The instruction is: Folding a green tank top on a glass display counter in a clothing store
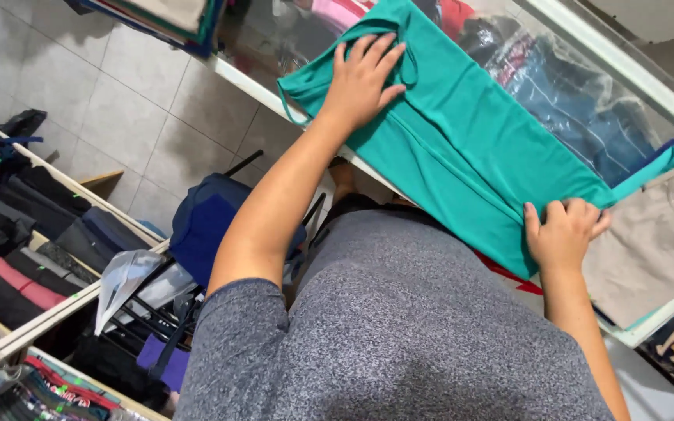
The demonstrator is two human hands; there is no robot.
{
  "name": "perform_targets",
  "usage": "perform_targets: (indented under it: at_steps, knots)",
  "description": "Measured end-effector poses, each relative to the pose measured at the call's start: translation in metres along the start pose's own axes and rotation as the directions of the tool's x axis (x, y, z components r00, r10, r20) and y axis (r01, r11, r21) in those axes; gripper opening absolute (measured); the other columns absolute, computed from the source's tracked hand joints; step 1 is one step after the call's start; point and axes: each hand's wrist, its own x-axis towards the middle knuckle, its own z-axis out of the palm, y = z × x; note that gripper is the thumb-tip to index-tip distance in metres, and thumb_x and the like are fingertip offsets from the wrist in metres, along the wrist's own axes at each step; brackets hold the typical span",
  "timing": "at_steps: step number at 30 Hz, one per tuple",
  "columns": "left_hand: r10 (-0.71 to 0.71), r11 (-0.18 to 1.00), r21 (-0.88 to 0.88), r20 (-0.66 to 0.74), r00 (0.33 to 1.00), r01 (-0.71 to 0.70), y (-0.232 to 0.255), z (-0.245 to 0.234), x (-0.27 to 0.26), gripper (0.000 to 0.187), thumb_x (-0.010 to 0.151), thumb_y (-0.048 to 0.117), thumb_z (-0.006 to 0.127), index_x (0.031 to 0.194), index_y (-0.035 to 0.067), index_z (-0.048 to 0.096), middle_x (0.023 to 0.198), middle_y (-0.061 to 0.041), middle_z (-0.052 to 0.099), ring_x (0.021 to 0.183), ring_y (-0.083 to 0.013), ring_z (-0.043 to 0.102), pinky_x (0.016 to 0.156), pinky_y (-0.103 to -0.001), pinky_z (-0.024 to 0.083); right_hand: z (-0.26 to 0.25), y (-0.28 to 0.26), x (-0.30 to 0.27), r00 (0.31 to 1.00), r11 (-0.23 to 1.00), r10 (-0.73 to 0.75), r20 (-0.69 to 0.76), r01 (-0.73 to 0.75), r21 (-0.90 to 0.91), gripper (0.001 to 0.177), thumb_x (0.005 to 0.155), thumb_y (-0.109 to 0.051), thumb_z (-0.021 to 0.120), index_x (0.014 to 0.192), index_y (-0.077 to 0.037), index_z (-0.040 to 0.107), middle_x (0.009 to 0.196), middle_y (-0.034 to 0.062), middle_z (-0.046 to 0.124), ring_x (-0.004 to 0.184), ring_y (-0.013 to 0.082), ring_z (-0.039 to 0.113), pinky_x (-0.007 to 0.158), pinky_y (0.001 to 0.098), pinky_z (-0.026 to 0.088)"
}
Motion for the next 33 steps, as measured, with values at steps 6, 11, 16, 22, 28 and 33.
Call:
perform_targets:
  at_steps: [6,11,16,22,28,33]
  knots:
    - [-0.316,0.945,0.091,0.026,0.948,0.313,-0.087,0.016,0.02,0.075,0.09,0.069,0.066,0.145,0.028,0.035,0.14,-0.01,0.042,0.122,-0.029,0.04,0.092,-0.049,0.035,0.016,0.006,-0.004,1.0,1.0,0.024,-0.013,-0.024,-0.01,0.048,0.098,-0.043,0.062,0.077,-0.001,0.054,0.096,0.0166,0.049,0.101,0.0392,0.046,0.106,0.0587,0.026]
    - [-0.422,0.904,-0.154,-0.169,0.891,0.399,-0.087,-0.024,0.001,0.046,0.095,0.043,0.061,0.127,0.014,0.046,0.127,-0.009,0.047,0.112,-0.0327,0.047,0.091,-0.051,0.04,0.018,0.009,0.0,1.0,1.0,0.021,-0.018,-0.021,-0.009,0.048,0.096,-0.047,0.062,0.077,-0.004,0.054,0.095,0.0154,0.048,0.098,0.0386,0.047,0.101,0.0573,0.03]
    - [-0.091,0.972,-0.231,-0.195,0.977,0.044,0.006,-0.059,-0.017,0.025,0.092,0.024,0.061,0.112,0.01,0.056,0.112,-0.016,0.046,0.099,-0.0367,0.047,0.087,-0.049,0.04,0.002,0.022,0.009,0.985,0.995,0.099,0.139,-0.101,0.005,0.05,0.093,-0.062,0.056,0.075,-0.015,0.058,0.087,0.0091,0.049,0.095,0.0342,0.049,0.09,0.0479,0.031]
    - [0.598,0.679,-0.508,-0.038,0.801,-0.53,0.144,-0.012,-0.047,0.013,0.072,0.02,0.061,0.067,0.013,0.051,0.058,-0.005,0.055,0.056,-0.0293,0.058,0.046,-0.045,0.043,-0.049,0.035,0.038,0.988,0.904,0.064,-0.139,0.001,0.427,0.029,0.09,-0.012,0.075,0.109,0.004,0.06,0.101,0.0204,0.053,0.097,0.0376,0.051,0.09,0.0467,0.038]
    - [0.733,0.576,-0.622,0.104,0.673,-0.531,0.286,0.025,-0.065,0.015,0.085,0.029,0.057,0.085,0.015,0.055,0.071,-0.006,0.056,0.066,-0.0304,0.059,0.048,-0.047,0.045,-0.045,0.064,0.041,0.986,0.94,0.052,0.156,-0.101,0.326,0.064,0.084,-0.033,0.076,0.132,0.002,0.054,0.114,0.0266,0.043,0.102,0.0449,0.039,0.09,0.0547,0.036]
    - [0.699,0.691,-0.415,0.177,0.693,-0.591,0.348,0.054,-0.073,0.051,0.077,0.038,0.066,0.125,0.029,0.052,0.092,-0.006,0.051,0.082,-0.0257,0.053,0.052,-0.04,0.042,-0.031,0.086,0.022,0.981,0.939,-0.193,-0.03,0.194,0.284,0.057,0.089,-0.025,0.068,0.139,-0.004,0.053,0.103,0.021,0.056,0.093,0.0421,0.047,0.078,0.052,0.039]
